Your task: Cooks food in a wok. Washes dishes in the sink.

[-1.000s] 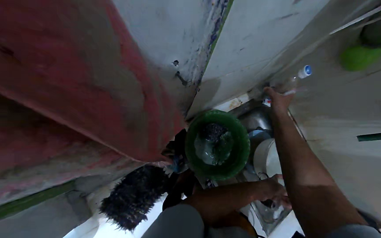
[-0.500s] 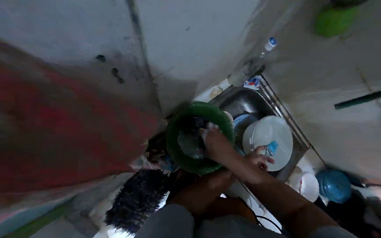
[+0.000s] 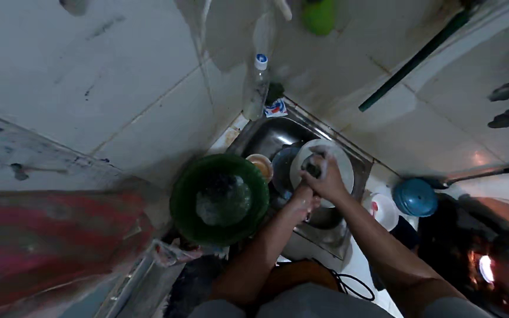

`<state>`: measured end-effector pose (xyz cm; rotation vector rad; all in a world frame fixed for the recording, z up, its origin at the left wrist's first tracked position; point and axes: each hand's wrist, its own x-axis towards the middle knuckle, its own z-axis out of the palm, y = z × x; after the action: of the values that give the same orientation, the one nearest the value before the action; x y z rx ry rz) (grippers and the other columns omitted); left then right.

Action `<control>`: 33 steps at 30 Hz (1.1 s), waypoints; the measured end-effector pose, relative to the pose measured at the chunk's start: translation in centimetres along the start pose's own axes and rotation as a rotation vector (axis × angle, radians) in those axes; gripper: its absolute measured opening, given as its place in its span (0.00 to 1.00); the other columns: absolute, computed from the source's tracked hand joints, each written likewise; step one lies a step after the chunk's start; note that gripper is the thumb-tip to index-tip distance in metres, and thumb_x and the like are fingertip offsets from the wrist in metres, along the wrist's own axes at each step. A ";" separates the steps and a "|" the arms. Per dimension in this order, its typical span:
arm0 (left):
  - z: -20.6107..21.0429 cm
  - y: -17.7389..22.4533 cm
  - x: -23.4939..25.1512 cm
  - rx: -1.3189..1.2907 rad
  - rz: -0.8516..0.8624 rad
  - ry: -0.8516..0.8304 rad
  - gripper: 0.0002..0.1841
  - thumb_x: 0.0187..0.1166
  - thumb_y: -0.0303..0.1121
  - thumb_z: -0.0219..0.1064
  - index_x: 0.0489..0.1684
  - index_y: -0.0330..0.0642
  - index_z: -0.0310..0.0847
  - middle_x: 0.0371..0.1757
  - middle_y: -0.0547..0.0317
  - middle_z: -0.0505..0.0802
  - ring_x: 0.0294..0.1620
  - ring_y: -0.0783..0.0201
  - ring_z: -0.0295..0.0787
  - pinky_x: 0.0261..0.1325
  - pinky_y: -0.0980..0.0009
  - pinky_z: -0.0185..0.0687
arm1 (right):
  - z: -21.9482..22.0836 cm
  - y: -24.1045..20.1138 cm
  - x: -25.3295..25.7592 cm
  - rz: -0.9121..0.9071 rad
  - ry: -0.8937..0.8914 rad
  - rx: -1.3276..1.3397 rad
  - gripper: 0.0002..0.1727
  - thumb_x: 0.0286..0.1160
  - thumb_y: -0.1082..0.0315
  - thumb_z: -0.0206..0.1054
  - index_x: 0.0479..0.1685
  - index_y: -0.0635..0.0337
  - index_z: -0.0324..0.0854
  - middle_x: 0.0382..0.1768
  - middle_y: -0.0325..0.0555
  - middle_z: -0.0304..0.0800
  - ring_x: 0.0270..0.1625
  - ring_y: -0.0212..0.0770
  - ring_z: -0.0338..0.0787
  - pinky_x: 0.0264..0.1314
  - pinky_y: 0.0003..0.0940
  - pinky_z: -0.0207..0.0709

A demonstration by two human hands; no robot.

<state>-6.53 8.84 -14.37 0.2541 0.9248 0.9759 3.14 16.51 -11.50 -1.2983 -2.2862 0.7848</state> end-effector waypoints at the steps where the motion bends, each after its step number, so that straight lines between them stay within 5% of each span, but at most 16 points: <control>1: 0.1 -0.3 0.2 0.016 -0.005 -0.007 0.10 0.91 0.28 0.48 0.37 0.43 0.71 0.17 0.70 0.71 0.13 0.77 0.60 0.17 0.82 0.57 | 0.1 0.6 0.2 -0.020 -0.046 -0.113 0.15 0.71 0.61 0.77 0.49 0.62 0.91 0.75 0.64 0.77 0.76 0.65 0.77 0.76 0.64 0.73; 3: 0.3 -1.2 0.8 0.013 0.018 -0.068 0.05 0.93 0.31 0.47 0.55 0.48 0.68 0.19 0.71 0.68 0.13 0.77 0.57 0.16 0.82 0.55 | -0.8 1.0 1.4 0.126 -0.043 -0.142 0.18 0.79 0.56 0.73 0.50 0.64 0.91 0.60 0.61 0.90 0.62 0.60 0.90 0.67 0.63 0.80; 4: 0.4 -1.6 0.8 0.012 0.037 -0.100 0.16 0.94 0.31 0.46 0.76 0.50 0.62 0.22 0.70 0.68 0.14 0.77 0.57 0.16 0.81 0.55 | -1.6 1.3 2.1 0.246 0.019 -0.062 0.22 0.81 0.53 0.70 0.49 0.69 0.89 0.50 0.62 0.92 0.53 0.58 0.92 0.61 0.62 0.81; 6: 0.7 -1.6 1.1 0.036 0.068 -0.140 0.25 0.94 0.31 0.46 0.90 0.56 0.52 0.22 0.70 0.67 0.14 0.76 0.57 0.16 0.80 0.55 | -2.7 2.3 3.3 0.458 0.226 0.264 0.27 0.84 0.50 0.66 0.56 0.72 0.83 0.45 0.59 0.90 0.47 0.48 0.89 0.57 0.51 0.83; 9: 0.8 -1.2 1.4 0.034 0.105 -0.131 0.25 0.94 0.31 0.47 0.88 0.59 0.53 0.20 0.71 0.67 0.13 0.77 0.57 0.15 0.82 0.54 | -2.8 2.8 2.6 0.452 0.363 0.558 0.19 0.85 0.56 0.64 0.54 0.66 0.81 0.38 0.46 0.87 0.38 0.35 0.87 0.45 0.38 0.85; 12: 0.5 -0.8 1.4 0.026 0.113 -0.073 0.27 0.92 0.30 0.48 0.89 0.61 0.49 0.22 0.71 0.69 0.14 0.77 0.57 0.14 0.82 0.54 | -2.4 3.2 0.7 0.225 0.017 0.452 0.20 0.70 0.72 0.73 0.62 0.64 0.82 0.58 0.52 0.88 0.56 0.43 0.89 0.60 0.46 0.86; 14: 0.3 -1.1 1.3 0.021 0.108 -0.056 0.29 0.93 0.31 0.47 0.92 0.60 0.45 0.22 0.70 0.69 0.13 0.77 0.57 0.14 0.82 0.54 | -3.3 3.5 0.5 0.245 0.006 0.597 0.17 0.72 0.77 0.66 0.59 0.61 0.84 0.62 0.50 0.88 0.57 0.41 0.89 0.58 0.42 0.85; 16: 0.2 -1.3 1.3 0.008 0.110 -0.052 0.27 0.95 0.33 0.46 0.91 0.61 0.47 0.23 0.70 0.71 0.13 0.77 0.57 0.13 0.82 0.54 | -4.8 4.2 1.0 0.339 0.149 0.958 0.13 0.79 0.74 0.52 0.52 0.59 0.80 0.57 0.47 0.90 0.54 0.41 0.91 0.54 0.41 0.87; 18: 0.0 -1.4 1.3 0.022 0.128 -0.067 0.25 0.95 0.33 0.45 0.89 0.62 0.49 0.26 0.68 0.74 0.13 0.78 0.57 0.13 0.83 0.55 | -6.4 4.6 1.3 0.441 0.264 1.108 0.11 0.82 0.69 0.49 0.48 0.55 0.78 0.47 0.45 0.90 0.47 0.42 0.92 0.50 0.44 0.89; 20: 0.1 -1.3 1.2 0.054 0.141 -0.084 0.25 0.95 0.35 0.44 0.89 0.62 0.49 0.30 0.66 0.78 0.14 0.78 0.59 0.15 0.83 0.56 | -6.9 4.7 1.0 0.511 0.253 0.836 0.13 0.87 0.63 0.54 0.55 0.58 0.82 0.39 0.42 0.89 0.32 0.35 0.88 0.34 0.34 0.86; 22: 0.3 -1.2 1.0 0.074 0.144 -0.092 0.24 0.96 0.36 0.44 0.90 0.62 0.50 0.32 0.65 0.81 0.14 0.78 0.60 0.15 0.83 0.58 | -6.6 4.5 0.2 0.567 0.010 0.577 0.21 0.86 0.54 0.63 0.67 0.58 0.82 0.44 0.47 0.89 0.34 0.36 0.86 0.37 0.35 0.84; 24: 0.6 -1.3 0.9 0.104 0.161 -0.111 0.25 0.96 0.36 0.43 0.91 0.61 0.48 0.32 0.65 0.81 0.14 0.78 0.61 0.16 0.83 0.58 | -5.8 3.9 -0.6 0.600 -0.132 0.498 0.22 0.82 0.52 0.69 0.65 0.59 0.83 0.44 0.48 0.88 0.37 0.36 0.85 0.41 0.36 0.82; 28: 1.0 -1.6 0.7 0.175 0.236 -0.114 0.24 0.95 0.35 0.43 0.89 0.56 0.48 0.30 0.65 0.80 0.14 0.78 0.63 0.17 0.83 0.62 | -4.9 3.6 -2.1 0.613 -0.032 0.613 0.15 0.81 0.55 0.71 0.54 0.56 0.86 0.35 0.42 0.87 0.29 0.31 0.82 0.31 0.28 0.79; 33: 2.3 -1.8 0.5 0.285 0.351 -0.046 0.25 0.94 0.33 0.45 0.90 0.54 0.48 0.29 0.64 0.79 0.15 0.76 0.66 0.19 0.81 0.64 | -4.0 2.8 -3.3 0.704 0.149 0.858 0.15 0.83 0.58 0.68 0.57 0.58 0.81 0.36 0.42 0.88 0.32 0.33 0.86 0.34 0.31 0.84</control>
<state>-3.56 8.70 -14.27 0.6954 0.9956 1.1521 8.85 15.92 -10.45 -1.5903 -1.0747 1.5850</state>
